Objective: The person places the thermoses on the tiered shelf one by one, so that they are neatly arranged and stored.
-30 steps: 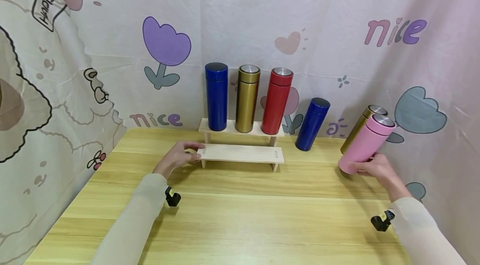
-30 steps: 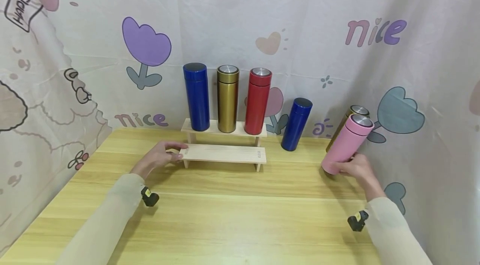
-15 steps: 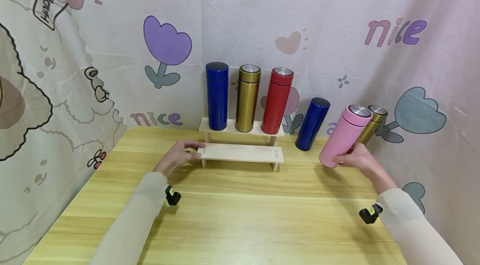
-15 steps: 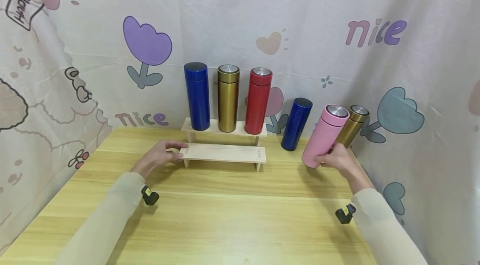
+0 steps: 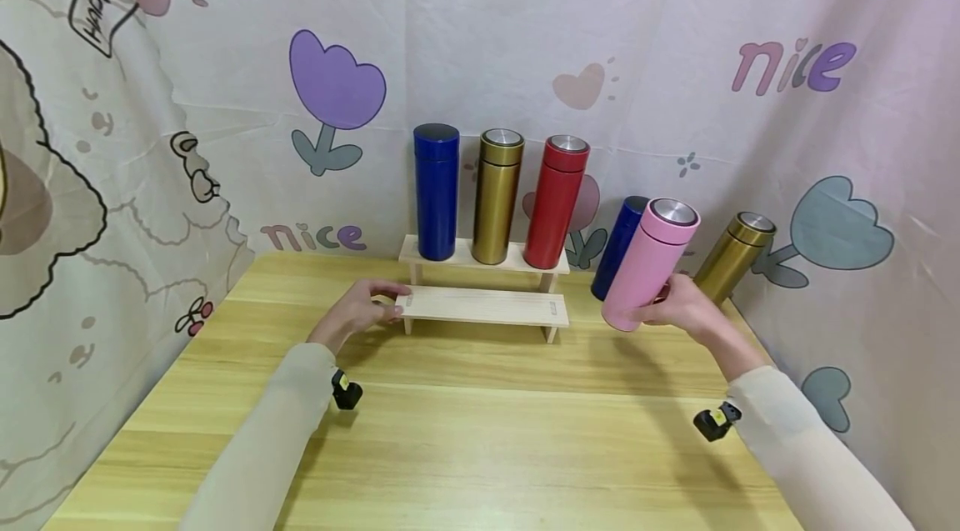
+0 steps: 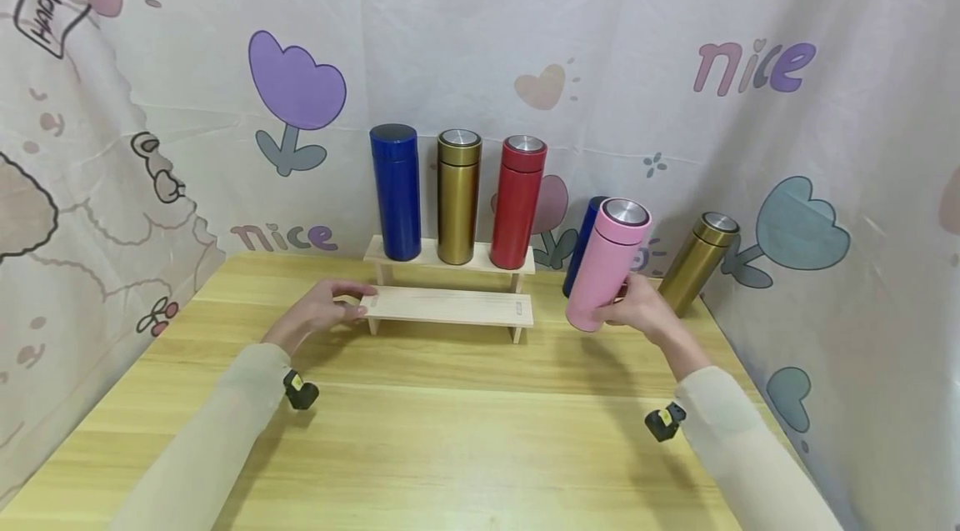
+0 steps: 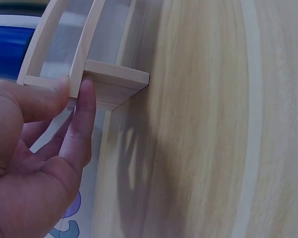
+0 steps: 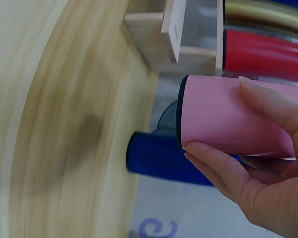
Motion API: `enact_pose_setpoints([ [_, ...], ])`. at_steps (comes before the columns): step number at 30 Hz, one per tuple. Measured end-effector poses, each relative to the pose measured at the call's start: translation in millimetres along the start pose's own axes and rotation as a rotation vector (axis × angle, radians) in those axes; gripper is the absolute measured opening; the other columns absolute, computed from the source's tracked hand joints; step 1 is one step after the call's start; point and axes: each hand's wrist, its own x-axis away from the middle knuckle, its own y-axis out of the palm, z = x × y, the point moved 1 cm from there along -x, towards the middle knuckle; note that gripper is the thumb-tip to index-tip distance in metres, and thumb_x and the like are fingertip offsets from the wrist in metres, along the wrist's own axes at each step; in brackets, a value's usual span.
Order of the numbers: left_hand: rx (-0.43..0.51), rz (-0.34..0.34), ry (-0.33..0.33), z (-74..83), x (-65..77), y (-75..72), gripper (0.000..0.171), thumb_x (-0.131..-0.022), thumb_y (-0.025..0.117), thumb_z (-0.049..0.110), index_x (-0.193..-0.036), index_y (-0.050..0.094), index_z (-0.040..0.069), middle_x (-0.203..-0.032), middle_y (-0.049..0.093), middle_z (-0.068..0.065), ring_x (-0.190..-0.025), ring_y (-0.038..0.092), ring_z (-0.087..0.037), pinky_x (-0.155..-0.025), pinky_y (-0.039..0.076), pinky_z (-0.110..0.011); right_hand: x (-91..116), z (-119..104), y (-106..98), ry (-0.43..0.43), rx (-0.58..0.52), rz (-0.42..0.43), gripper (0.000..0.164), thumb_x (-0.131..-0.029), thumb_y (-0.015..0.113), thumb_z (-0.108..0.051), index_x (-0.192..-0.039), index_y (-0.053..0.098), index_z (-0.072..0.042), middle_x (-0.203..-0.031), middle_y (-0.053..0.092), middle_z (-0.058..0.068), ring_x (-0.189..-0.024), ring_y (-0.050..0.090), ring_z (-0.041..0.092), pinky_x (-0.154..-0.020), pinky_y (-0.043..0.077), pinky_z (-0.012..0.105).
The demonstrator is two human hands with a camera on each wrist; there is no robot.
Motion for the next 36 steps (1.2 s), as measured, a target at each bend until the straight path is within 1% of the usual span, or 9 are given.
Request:
enact_pose_setpoints([
  [3,-0.004,-0.006,0.002,1.0,1.2,0.8,0.045,-0.093,0.067,-0.003,-0.138,0.063,0.004,-0.137,0.058,-0.024,-0.096,0.069,-0.021,-0.092,0.062,-0.036,-1,-7,5,-0.009,-0.011,-0.020,0.068,-0.079,0.088,-0.017,-0.131,0.052,0.007,-0.119,0.067,0.025,-0.096,0.065,0.021,-0.081,0.060,0.030],
  [6,0.008,-0.005,-0.009,1.6,1.1,1.8,0.045,-0.093,0.067,-0.004,-0.137,0.064,0.004,-0.136,0.059,-0.023,-0.098,0.069,-0.022,-0.093,0.062,-0.036,-4,-11,10,-0.029,-0.012,-0.029,0.068,-0.079,0.089,-0.016,-0.131,0.052,0.007,-0.119,0.068,0.025,-0.098,0.066,0.022,-0.082,0.059,0.030],
  [10,-0.002,0.003,-0.010,0.8,-0.5,0.5,0.044,-0.094,0.067,-0.002,-0.137,0.065,0.007,-0.135,0.059,-0.021,-0.097,0.069,-0.021,-0.090,0.062,-0.032,-8,-20,16,-0.059,-0.013,-0.030,0.069,-0.077,0.090,-0.016,-0.132,0.052,0.006,-0.121,0.068,0.026,-0.101,0.067,0.025,-0.084,0.057,0.030],
  [15,-0.031,0.003,0.020,-0.1,0.2,-1.1,0.043,-0.093,0.069,-0.001,-0.136,0.065,0.005,-0.136,0.060,-0.023,-0.095,0.068,-0.019,-0.087,0.061,-0.029,-12,-28,25,-0.072,-0.027,-0.048,0.071,-0.077,0.091,-0.018,-0.133,0.053,0.004,-0.125,0.068,0.025,-0.107,0.068,0.030,-0.086,0.057,0.030],
  [20,-0.029,-0.003,0.030,0.7,1.1,-1.0,0.044,-0.093,0.069,0.000,-0.137,0.064,0.003,-0.137,0.059,-0.024,-0.095,0.068,-0.019,-0.089,0.061,-0.032,-16,-33,34,-0.069,-0.013,-0.059,0.070,-0.077,0.092,-0.021,-0.132,0.056,0.002,-0.124,0.070,0.023,-0.106,0.069,0.028,-0.087,0.057,0.031],
  [25,-0.018,-0.007,0.025,1.1,1.6,-0.9,0.044,-0.094,0.068,0.000,-0.138,0.063,0.003,-0.137,0.058,-0.024,-0.097,0.069,-0.021,-0.092,0.062,-0.037,-21,-39,41,-0.094,-0.052,-0.094,0.067,-0.078,0.090,-0.017,-0.133,0.055,0.002,-0.125,0.069,0.024,-0.106,0.069,0.027,-0.089,0.058,0.032],
  [30,-0.040,0.001,0.035,0.5,1.4,-1.4,0.043,-0.094,0.069,0.000,-0.136,0.065,0.004,-0.135,0.060,-0.023,-0.096,0.068,-0.020,-0.089,0.061,-0.032,-24,-47,49,-0.129,-0.075,-0.101,0.064,-0.078,0.090,-0.014,-0.130,0.057,0.002,-0.123,0.070,0.023,-0.103,0.069,0.026,-0.087,0.059,0.031],
  [33,-0.045,0.000,0.044,-0.3,0.9,-1.5,0.042,-0.094,0.069,0.000,-0.136,0.065,0.003,-0.135,0.060,-0.023,-0.096,0.067,-0.019,-0.087,0.061,-0.030,-26,-53,54,-0.130,-0.066,-0.096,0.061,-0.077,0.090,-0.015,-0.127,0.059,0.001,-0.119,0.072,0.022,-0.100,0.069,0.025,-0.085,0.059,0.030],
  [36,-0.041,-0.001,0.046,-1.3,0.1,-1.9,0.042,-0.094,0.069,0.000,-0.136,0.065,0.003,-0.135,0.060,-0.024,-0.096,0.067,-0.019,-0.088,0.061,-0.030,-28,-59,58,-0.133,-0.054,-0.093,0.059,-0.077,0.091,-0.016,-0.124,0.061,0.001,-0.116,0.073,0.021,-0.097,0.069,0.025,-0.083,0.058,0.029],
])
